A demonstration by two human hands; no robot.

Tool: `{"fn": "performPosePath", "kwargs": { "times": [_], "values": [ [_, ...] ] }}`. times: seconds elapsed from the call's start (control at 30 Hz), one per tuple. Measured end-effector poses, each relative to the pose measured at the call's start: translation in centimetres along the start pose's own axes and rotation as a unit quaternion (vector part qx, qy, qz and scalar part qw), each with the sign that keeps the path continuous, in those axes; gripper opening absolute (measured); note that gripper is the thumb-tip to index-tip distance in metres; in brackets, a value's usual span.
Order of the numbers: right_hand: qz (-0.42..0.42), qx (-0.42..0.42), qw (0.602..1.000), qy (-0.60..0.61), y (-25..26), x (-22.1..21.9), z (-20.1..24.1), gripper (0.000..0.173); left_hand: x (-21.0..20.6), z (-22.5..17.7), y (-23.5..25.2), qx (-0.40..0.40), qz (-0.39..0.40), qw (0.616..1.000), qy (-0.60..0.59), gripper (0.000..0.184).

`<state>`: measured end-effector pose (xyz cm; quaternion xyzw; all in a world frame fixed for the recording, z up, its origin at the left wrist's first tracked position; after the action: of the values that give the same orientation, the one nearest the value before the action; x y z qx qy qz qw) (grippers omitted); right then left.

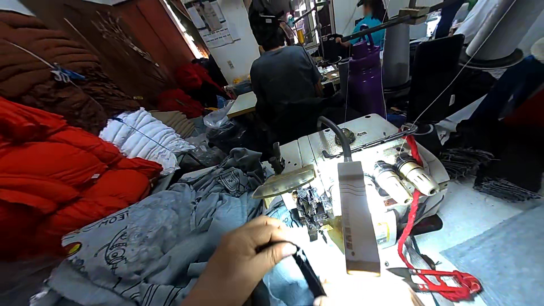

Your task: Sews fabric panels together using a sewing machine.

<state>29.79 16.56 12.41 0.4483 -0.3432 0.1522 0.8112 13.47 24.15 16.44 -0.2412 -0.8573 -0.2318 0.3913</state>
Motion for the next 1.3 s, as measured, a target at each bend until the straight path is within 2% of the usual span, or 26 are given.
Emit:
{"fn": "performPosePath", "kwargs": {
  "times": [0.07,0.2,0.4,0.57,0.77,0.87,1.0,1.3],
  "values": [
    [-0.026,-0.013,0.998,-0.054,0.3,-0.6,-1.4,0.017,-0.9,2.5,1.3,0.042,-0.027,0.999,-0.012,0.012],
    [-0.019,-0.033,0.997,-0.073,0.1,-2.2,-2.1,0.018,-2.5,4.7,2.1,0.067,0.001,0.997,-0.026,0.010],
    [0.043,-0.023,0.999,-0.021,-0.1,-2.7,-0.7,0.018,-2.3,4.3,0.4,0.012,0.058,0.998,0.006,0.016],
    [0.029,0.002,1.000,0.003,-0.3,-2.6,-0.9,0.018,-2.3,4.2,0.6,0.027,0.083,0.996,-0.010,0.015],
    [0.059,0.004,0.998,-0.035,-0.2,-2.8,-1.0,0.019,-2.0,3.9,1.6,0.059,0.054,0.994,0.070,0.013],
    [0.078,-0.008,0.996,-0.044,0.4,-2.6,-0.7,0.019,-1.8,3.2,1.9,0.005,0.043,0.994,0.103,0.015],
    [0.069,-0.027,0.997,-0.022,0.1,-2.9,-0.9,0.019,-1.9,2.8,2.0,-0.049,0.042,0.996,0.061,0.011],
    [0.046,-0.004,0.999,0.009,-0.7,-2.8,-0.9,0.019,-2.5,3.0,2.1,-0.010,0.106,0.992,0.069,0.009]
  ]
}}
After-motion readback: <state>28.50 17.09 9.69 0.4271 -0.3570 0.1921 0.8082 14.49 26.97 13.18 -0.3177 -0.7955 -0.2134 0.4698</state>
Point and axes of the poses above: each hand's wrist, its own y-axis towards the middle knuckle, its own x-axis out of the back of the hand, z = x × y, the point moved 7 cm from there along y, towards the middle knuckle, and after that the axes turned 11 degrees about z, right-handed, at the moved point
